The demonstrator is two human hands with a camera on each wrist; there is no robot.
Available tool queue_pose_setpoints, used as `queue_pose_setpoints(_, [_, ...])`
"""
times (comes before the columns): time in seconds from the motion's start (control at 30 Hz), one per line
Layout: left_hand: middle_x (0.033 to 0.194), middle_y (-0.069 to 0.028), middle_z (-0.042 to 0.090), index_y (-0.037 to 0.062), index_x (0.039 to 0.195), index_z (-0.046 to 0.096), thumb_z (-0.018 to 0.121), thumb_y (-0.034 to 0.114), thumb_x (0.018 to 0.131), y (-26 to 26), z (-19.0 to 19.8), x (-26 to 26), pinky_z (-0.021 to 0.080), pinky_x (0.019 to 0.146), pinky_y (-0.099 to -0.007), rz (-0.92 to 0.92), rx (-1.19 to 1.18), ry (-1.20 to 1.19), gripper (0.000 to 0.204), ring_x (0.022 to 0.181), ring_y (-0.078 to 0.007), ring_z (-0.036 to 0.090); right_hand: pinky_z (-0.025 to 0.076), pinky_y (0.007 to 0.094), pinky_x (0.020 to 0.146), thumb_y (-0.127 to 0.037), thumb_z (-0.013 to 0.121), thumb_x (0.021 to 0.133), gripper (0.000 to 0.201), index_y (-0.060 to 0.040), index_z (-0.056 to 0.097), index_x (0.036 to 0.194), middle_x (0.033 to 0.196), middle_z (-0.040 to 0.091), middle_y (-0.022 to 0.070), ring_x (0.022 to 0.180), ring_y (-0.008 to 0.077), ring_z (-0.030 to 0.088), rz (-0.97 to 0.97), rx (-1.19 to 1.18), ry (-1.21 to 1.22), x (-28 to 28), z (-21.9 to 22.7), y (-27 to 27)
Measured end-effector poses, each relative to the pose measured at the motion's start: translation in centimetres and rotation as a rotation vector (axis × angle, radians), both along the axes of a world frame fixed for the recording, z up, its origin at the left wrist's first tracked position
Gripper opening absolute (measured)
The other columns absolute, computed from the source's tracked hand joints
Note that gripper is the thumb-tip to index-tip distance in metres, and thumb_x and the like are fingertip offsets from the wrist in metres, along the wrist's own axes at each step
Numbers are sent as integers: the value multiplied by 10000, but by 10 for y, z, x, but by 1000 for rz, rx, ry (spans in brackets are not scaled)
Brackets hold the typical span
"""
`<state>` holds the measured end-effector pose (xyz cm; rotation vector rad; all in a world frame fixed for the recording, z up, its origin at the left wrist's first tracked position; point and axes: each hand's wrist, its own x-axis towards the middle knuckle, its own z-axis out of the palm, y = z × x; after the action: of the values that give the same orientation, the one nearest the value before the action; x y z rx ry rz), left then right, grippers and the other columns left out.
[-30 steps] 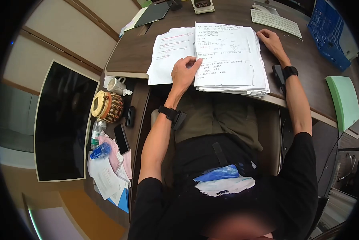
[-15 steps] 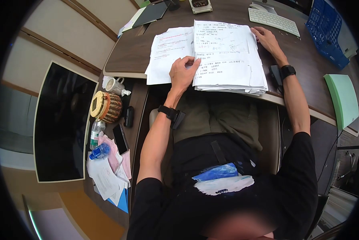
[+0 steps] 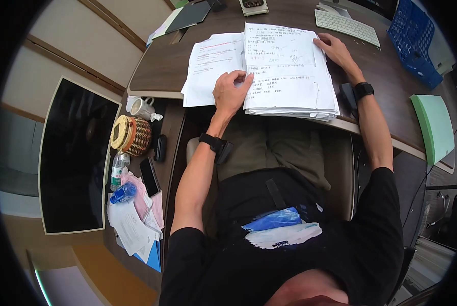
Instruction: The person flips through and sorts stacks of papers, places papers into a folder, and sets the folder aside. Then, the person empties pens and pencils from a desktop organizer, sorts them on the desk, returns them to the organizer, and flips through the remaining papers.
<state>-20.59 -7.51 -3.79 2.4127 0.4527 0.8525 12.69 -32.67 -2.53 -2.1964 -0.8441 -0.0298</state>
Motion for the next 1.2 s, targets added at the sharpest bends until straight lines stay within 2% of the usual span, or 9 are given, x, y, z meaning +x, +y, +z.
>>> queue_pose_setpoints(0.37, [920,-99,743,62,1031,801,819,402,955,0,-4,1,555,806,-410,-2,63,-44,350,902,-284,717,462,431,1159,-593,731,958,843,-29,580,1566,1477,640,284,1378,380,613,105,172,141,-1,-1,4])
queue_pose_setpoints(0.4, [846,-64,759,80,945,793,826,367,938,-1,-5,3,533,823,-424,1,57,-91,289,869,-273,688,456,435,1159,-582,739,956,845,-43,564,1583,1481,628,287,1381,380,602,117,197,150,-4,0,5])
queue_pose_setpoints(0.67, [883,-78,754,76,991,796,821,387,944,1,-5,1,541,829,-427,-5,101,-78,315,899,-285,698,423,428,1186,-560,760,947,856,-68,534,1610,1524,590,283,1424,379,560,158,266,249,-11,4,3])
queue_pose_setpoints(0.77, [927,-94,755,78,1044,804,821,407,947,-1,-5,1,553,833,-425,3,90,-41,344,930,-294,711,382,472,1215,-556,735,984,892,-81,435,1677,1584,540,258,1482,365,491,166,257,284,-23,10,5])
queue_pose_setpoints(0.83, [928,-91,757,79,1044,804,822,408,946,0,-4,0,553,833,-425,6,90,-41,343,936,-293,711,355,526,1239,-573,740,976,946,-74,381,1695,1635,473,277,1554,383,398,148,373,356,-31,18,6])
queue_pose_setpoints(0.97, [849,-60,767,82,955,795,819,370,942,1,-7,3,530,828,-419,-8,122,-118,289,863,-271,682,377,545,1240,-590,774,936,1033,-19,355,1688,1633,467,321,1531,393,461,69,459,450,-14,8,8])
queue_pose_setpoints(1.07, [927,-91,770,83,1035,804,823,398,944,-2,-4,-1,552,847,-427,12,80,-30,327,924,-286,711,439,469,1194,-563,779,954,1022,47,360,1659,1599,509,290,1478,364,517,82,454,458,-2,-2,7])
queue_pose_setpoints(1.13, [917,-92,770,82,1031,803,823,394,946,-1,-3,-1,552,846,-424,5,90,-41,324,920,-285,713,501,368,1089,-507,757,1002,884,100,463,1574,1472,624,225,1339,278,621,266,561,716,-1,0,8])
queue_pose_setpoints(1.2, [915,-90,763,81,1029,802,821,394,948,2,-8,1,552,836,-421,-7,109,-71,324,917,-283,712,508,331,1031,-480,743,1022,789,106,535,1506,1395,668,182,1253,227,649,271,530,761,2,3,6])
